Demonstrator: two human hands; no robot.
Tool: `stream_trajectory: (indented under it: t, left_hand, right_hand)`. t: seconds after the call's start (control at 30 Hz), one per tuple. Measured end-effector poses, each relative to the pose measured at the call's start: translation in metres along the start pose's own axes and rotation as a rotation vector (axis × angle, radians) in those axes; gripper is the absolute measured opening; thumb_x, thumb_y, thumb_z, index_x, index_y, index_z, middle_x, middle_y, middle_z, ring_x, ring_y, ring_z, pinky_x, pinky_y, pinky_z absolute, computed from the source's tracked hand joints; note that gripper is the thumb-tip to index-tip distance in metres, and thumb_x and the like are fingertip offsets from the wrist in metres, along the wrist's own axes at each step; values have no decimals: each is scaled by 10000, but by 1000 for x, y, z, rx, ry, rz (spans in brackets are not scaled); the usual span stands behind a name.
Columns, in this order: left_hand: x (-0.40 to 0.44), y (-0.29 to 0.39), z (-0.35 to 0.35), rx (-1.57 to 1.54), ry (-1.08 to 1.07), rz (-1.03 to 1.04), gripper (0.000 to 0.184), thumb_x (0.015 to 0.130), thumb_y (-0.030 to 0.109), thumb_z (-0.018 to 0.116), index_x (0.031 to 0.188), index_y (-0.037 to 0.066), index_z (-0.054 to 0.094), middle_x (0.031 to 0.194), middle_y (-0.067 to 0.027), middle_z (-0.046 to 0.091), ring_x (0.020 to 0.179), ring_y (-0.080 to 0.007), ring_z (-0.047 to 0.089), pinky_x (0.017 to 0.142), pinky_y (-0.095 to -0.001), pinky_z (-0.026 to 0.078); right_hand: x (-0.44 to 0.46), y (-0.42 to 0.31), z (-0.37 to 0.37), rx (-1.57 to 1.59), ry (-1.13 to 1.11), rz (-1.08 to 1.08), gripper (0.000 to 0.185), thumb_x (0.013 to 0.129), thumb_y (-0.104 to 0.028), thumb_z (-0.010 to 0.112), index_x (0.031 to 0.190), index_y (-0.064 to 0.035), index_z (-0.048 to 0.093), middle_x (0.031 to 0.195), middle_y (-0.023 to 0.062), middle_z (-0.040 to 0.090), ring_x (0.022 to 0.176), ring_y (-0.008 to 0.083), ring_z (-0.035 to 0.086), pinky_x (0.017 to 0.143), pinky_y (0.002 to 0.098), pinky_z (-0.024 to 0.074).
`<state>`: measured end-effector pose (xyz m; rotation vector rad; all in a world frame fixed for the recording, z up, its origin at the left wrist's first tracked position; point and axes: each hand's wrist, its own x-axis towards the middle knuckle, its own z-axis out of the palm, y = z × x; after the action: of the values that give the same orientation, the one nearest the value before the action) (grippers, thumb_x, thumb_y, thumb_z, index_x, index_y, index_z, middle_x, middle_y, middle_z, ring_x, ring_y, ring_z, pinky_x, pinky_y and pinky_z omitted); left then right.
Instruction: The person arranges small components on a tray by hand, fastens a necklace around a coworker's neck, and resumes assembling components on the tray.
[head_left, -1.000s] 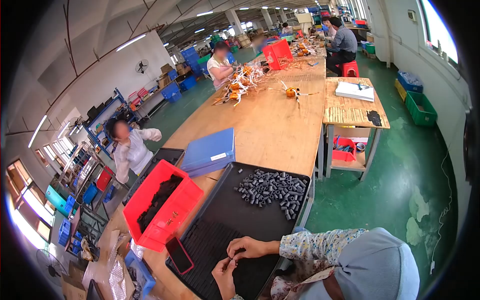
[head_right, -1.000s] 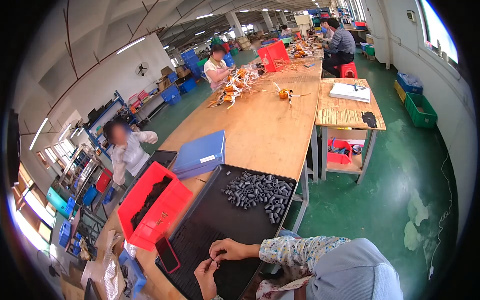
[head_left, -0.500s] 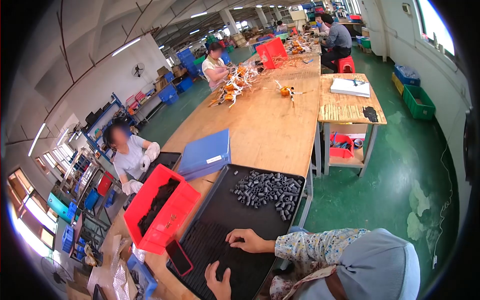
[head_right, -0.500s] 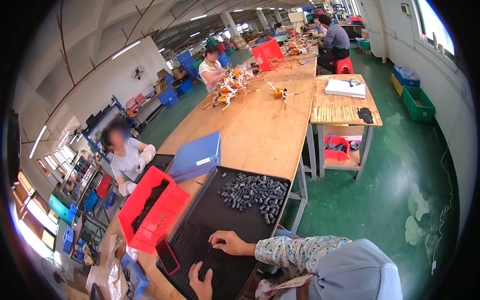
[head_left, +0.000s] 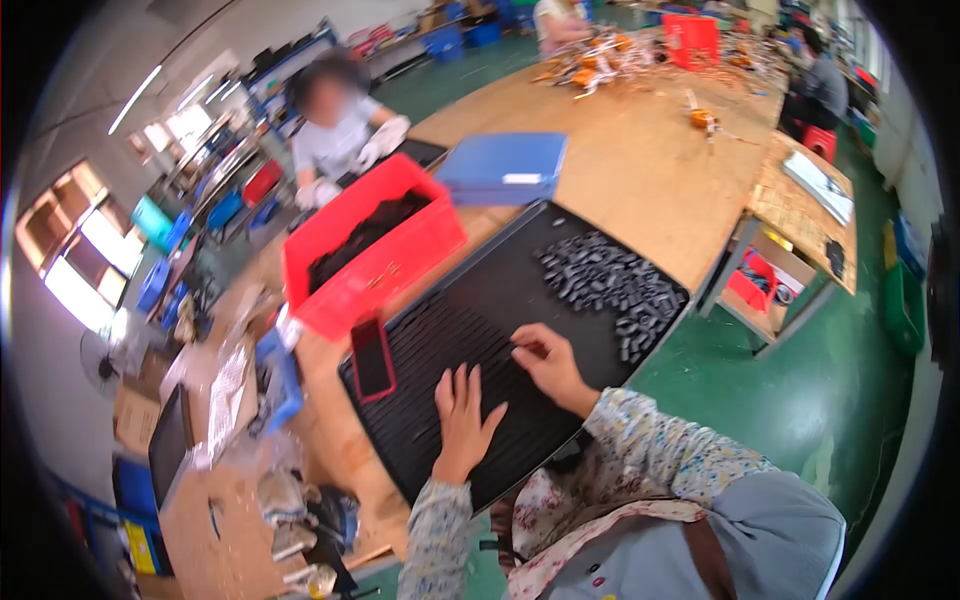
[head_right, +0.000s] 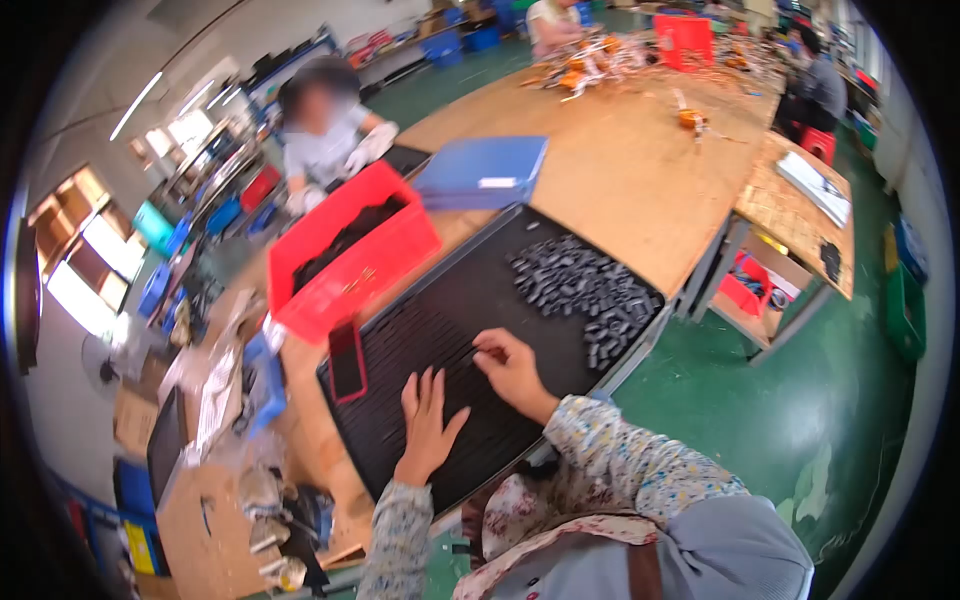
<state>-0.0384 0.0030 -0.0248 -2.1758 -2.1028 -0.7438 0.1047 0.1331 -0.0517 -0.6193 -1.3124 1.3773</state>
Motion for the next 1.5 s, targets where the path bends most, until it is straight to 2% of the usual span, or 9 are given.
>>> stream_trajectory:
  t: [0.17, 0.3, 0.57, 0.67, 0.9, 1.1, 1.27, 1.37, 1.5]
  left_hand:
    - [19, -25, 21, -132, 142, -123, 432, 820, 243, 730, 1213, 89, 637, 1371, -114, 516, 1278, -378, 351, 1097, -470, 272]
    - [24, -20, -5, -176, 195, -227, 378, 739, 205, 794, 1099, 141, 701, 1246, 1, 604, 1136, -287, 425, 1013, -426, 323]
    - [12, -34, -19, -374, 273, -313, 393, 675, 55, 819, 1044, 38, 685, 1039, -105, 649, 763, -248, 611, 684, -348, 526]
    - [9, -40, -26, -400, 319, -315, 357, 692, 9, 796, 1030, 11, 679, 966, -127, 662, 676, -225, 635, 610, -314, 528]
    - [10, -34, -31, -520, 367, -265, 217, 719, -52, 749, 925, -13, 694, 893, -139, 678, 728, -226, 678, 626, -311, 534]
    - [10, -37, -29, -305, 367, -197, 193, 685, 9, 772, 865, 43, 714, 903, -106, 693, 879, -304, 632, 778, -386, 518]
    - [6, -42, -27, -229, 289, -261, 221, 678, 18, 783, 888, 44, 718, 909, -108, 690, 874, -291, 629, 769, -384, 521]
    - [5, -43, -23, -499, 231, -440, 246, 670, 27, 795, 904, 41, 720, 912, -113, 684, 875, -282, 628, 776, -386, 525]
    - [11, -38, -22, -669, 219, -465, 282, 663, 31, 803, 933, 45, 721, 922, -112, 678, 909, -286, 617, 815, -395, 517]
  right_hand:
    - [33, -6, 4, -39, -104, 181, 163, 866, 32, 628, 1008, -35, 671, 904, -21, 633, 820, 59, 570, 750, 227, 473]
    - [96, 19, 29, -221, -60, 2, 140, 842, -48, 680, 981, -43, 691, 813, 43, 696, 743, 120, 641, 695, 283, 507]
    - [147, 68, 68, -730, -25, 108, 77, 790, -162, 698, 838, -118, 739, 814, 94, 697, 805, 308, 661, 758, 384, 528]
    - [147, 82, 69, -1041, -149, -220, 59, 772, -140, 685, 796, -131, 738, 864, 103, 669, 914, 322, 624, 825, 389, 514]
    - [184, 40, 24, -1256, -81, -205, 144, 765, -126, 583, 775, -39, 697, 958, 169, 675, 972, 367, 612, 860, 441, 520]
    - [245, 23, -64, -1455, -83, 27, 324, 837, -169, 566, 1123, -22, 609, 1077, 164, 666, 1081, 374, 595, 921, 449, 494]
    - [270, 93, -132, -1454, -194, -284, 234, 756, -79, 619, 985, -77, 667, 1106, 134, 649, 1097, 327, 586, 938, 427, 466]
    - [257, 45, -106, -1392, -317, 12, 233, 710, -7, 626, 916, -107, 672, 1039, 130, 655, 1044, 326, 609, 865, 424, 498]
    - [230, 28, -71, -1189, -227, -265, 227, 696, 23, 636, 882, -104, 664, 933, 143, 658, 937, 342, 638, 810, 421, 515]
